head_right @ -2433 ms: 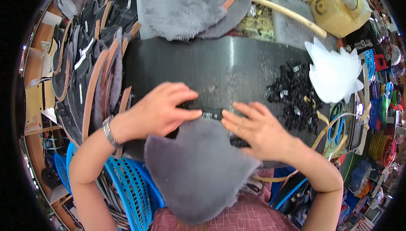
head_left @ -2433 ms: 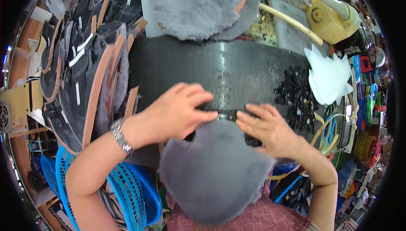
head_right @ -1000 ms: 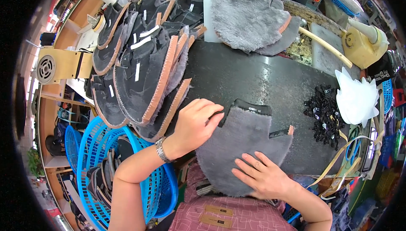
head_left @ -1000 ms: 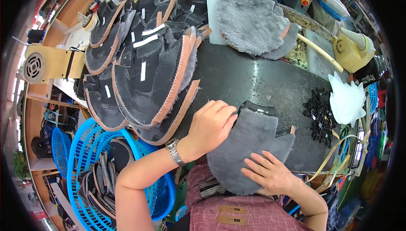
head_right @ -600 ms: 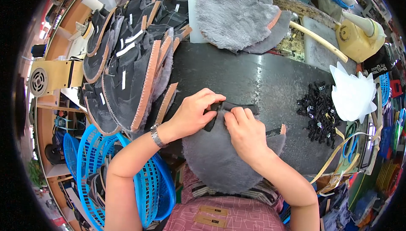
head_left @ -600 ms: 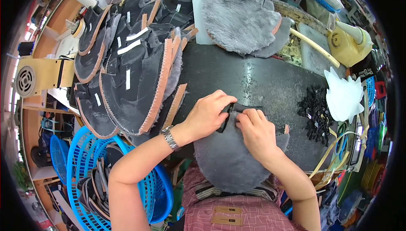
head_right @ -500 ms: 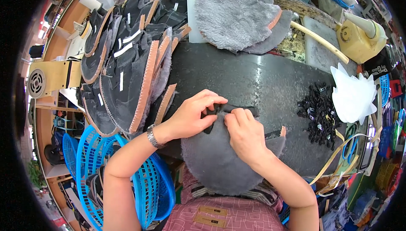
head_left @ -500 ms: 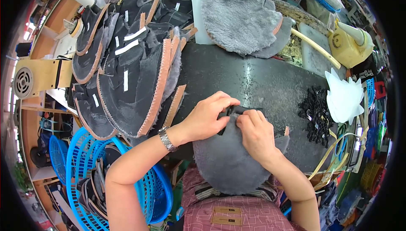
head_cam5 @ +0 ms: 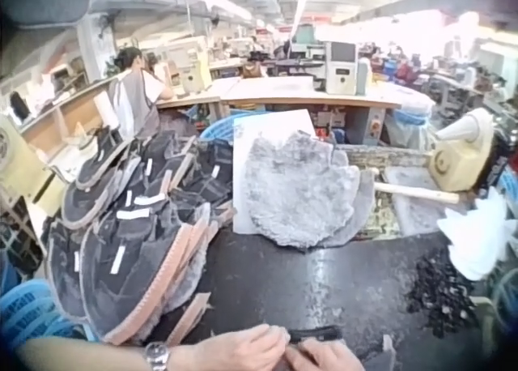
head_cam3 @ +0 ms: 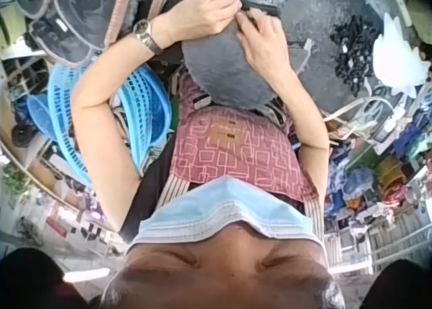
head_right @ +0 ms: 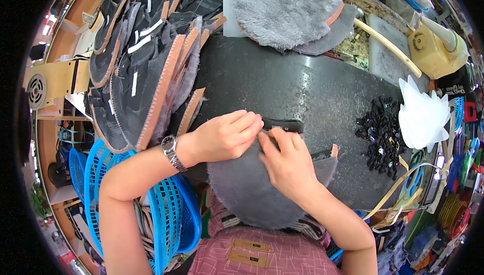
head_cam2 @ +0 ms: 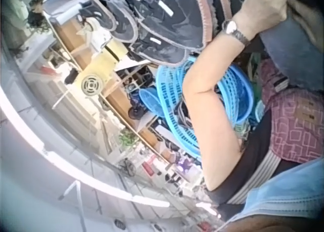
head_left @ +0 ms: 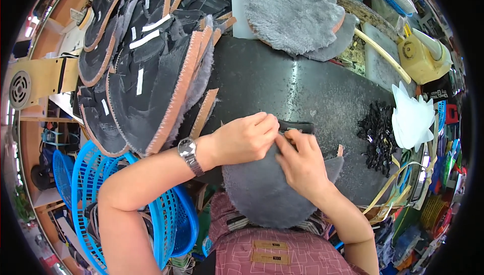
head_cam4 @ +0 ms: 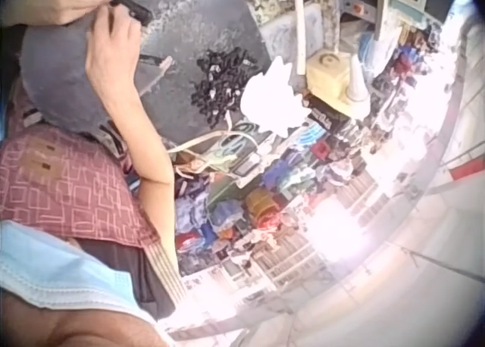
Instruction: Manually assembling shoe upper components by applying lining and templates.
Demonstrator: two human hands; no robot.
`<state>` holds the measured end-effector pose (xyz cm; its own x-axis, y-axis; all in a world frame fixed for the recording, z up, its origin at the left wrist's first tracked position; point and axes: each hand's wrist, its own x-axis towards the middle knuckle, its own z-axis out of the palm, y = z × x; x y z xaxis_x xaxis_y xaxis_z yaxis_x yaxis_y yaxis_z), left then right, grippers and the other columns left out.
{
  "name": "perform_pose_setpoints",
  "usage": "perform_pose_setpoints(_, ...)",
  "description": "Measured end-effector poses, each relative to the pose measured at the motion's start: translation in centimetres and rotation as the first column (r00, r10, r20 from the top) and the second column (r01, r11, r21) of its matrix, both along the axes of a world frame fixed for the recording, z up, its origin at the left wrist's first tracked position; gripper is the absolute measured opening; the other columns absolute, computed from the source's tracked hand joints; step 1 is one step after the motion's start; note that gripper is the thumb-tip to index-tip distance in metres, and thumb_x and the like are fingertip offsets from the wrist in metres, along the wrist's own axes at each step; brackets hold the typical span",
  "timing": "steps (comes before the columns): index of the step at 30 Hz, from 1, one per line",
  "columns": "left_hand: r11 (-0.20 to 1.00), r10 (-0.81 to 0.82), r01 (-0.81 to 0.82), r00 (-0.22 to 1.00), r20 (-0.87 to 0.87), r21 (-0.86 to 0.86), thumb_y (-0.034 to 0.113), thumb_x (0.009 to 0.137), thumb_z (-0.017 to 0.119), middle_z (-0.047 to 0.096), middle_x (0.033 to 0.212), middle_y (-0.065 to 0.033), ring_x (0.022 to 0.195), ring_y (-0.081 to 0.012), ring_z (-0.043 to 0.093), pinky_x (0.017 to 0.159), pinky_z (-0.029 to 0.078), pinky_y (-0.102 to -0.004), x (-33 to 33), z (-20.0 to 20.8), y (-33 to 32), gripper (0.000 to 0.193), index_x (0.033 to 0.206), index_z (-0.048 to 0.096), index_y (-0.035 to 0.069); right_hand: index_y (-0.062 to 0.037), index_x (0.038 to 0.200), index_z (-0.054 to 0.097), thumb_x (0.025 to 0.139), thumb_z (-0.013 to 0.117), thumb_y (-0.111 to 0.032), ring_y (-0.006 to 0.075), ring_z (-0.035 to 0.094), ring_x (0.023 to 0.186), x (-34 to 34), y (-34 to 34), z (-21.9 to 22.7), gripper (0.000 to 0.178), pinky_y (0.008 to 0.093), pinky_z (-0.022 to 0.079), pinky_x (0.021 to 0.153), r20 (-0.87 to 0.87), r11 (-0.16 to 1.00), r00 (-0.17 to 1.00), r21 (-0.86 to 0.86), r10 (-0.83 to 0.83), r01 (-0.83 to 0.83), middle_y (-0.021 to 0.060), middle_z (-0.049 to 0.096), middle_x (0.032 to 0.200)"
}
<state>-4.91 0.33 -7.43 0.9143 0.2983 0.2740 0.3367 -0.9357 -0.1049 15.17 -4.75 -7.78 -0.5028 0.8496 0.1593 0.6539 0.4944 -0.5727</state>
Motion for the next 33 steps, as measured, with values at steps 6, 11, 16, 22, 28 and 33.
perform_pose_setpoints(6,0.927,0.283,-0.274,0.959,-0.003,-0.256,0.012,0.072,0.056,0.055,0.116,-0.0136,0.111,-0.0287,0.048,0.09,0.042,-0.0378,-2.1,2.0,-1.3,0.03,0.1,0.063,0.003,-0.0218,0.126,0.05,0.07,0.068,-0.034,0.032,0.033,0.126,5.1,-5.3,1.5,0.06,0.0506,0.029,0.102,0.25,0.793,0.757,-0.093,0.604,-0.602,0.0145,0.037,0.135)
perform_pose_setpoints(11,0.884,0.465,-0.366,0.76,0.454,-0.292,0.005,0.077,0.057,0.062,0.102,-0.0101,0.095,-0.0261,0.059,0.08,0.047,-0.0377,-3.4,8.9,-0.6,0.017,0.093,0.065,0.007,-0.0211,0.113,0.06,0.069,0.069,-0.025,0.0296,0.05,0.112,7.9,-6.7,0.4,0.045,0.0471,0.04,0.093,0.378,0.799,0.838,0.31,0.394,-0.515,0.0106,0.052,0.121)
perform_pose_setpoints(16,0.269,0.96,-0.908,0.227,0.163,-0.322,0.029,0.078,0.066,0.064,0.094,-0.0141,0.081,-0.0198,0.061,0.072,0.046,-0.0295,-20.1,9.1,6.2,0.044,0.111,0.058,0.0,-0.0132,0.086,0.067,0.066,0.069,-0.011,0.0304,0.063,0.091,6.0,1.8,8.0,0.02,0.0435,0.052,0.079,0.103,0.578,0.974,0.79,0.204,-0.205,0.0112,0.064,0.097)
perform_pose_setpoints(22,0.272,0.952,-0.693,0.293,0.085,-0.668,0.007,0.072,0.07,0.056,0.088,-0.0031,0.08,-0.0128,0.052,0.072,0.043,-0.0261,-21.0,5.8,7.6,0.037,0.104,0.054,-0.001,-0.0105,0.119,0.051,0.066,0.068,-0.018,0.0273,0.042,0.12,3.0,17.5,4.4,0.057,0.0469,0.031,0.101,0.323,0.698,0.943,0.694,-0.08,-0.178,0.0115,0.048,0.124)
perform_pose_setpoints(28,0.462,0.864,-0.592,0.133,0.486,-0.66,0.002,0.084,0.053,0.047,0.101,-0.0039,0.095,-0.0132,0.046,0.089,0.035,-0.023,-15.6,14.6,-2.5,0.031,0.114,0.044,0.001,-0.0103,0.107,0.06,0.066,0.075,-0.018,0.029,0.054,0.106,13.6,14.3,5.6,0.045,0.0399,0.042,0.092,0.056,0.916,0.992,0.394,-0.114,0.083,0.0123,0.057,0.112)
perform_pose_setpoints(33,0.519,0.853,-0.384,0.285,0.437,-0.764,-0.005,0.076,0.054,0.051,0.115,-0.0098,0.105,-0.0195,0.051,0.092,0.039,-0.0308,-1.7,14.3,-1.4,0.049,0.123,0.043,0.002,-0.0082,0.11,0.059,0.068,0.075,-0.022,0.0306,0.046,0.113,32.7,14.3,7.0,0.047,0.0391,0.039,0.096,0.585,0.917,0.714,0.154,-0.386,0.369,0.0116,0.057,0.115)
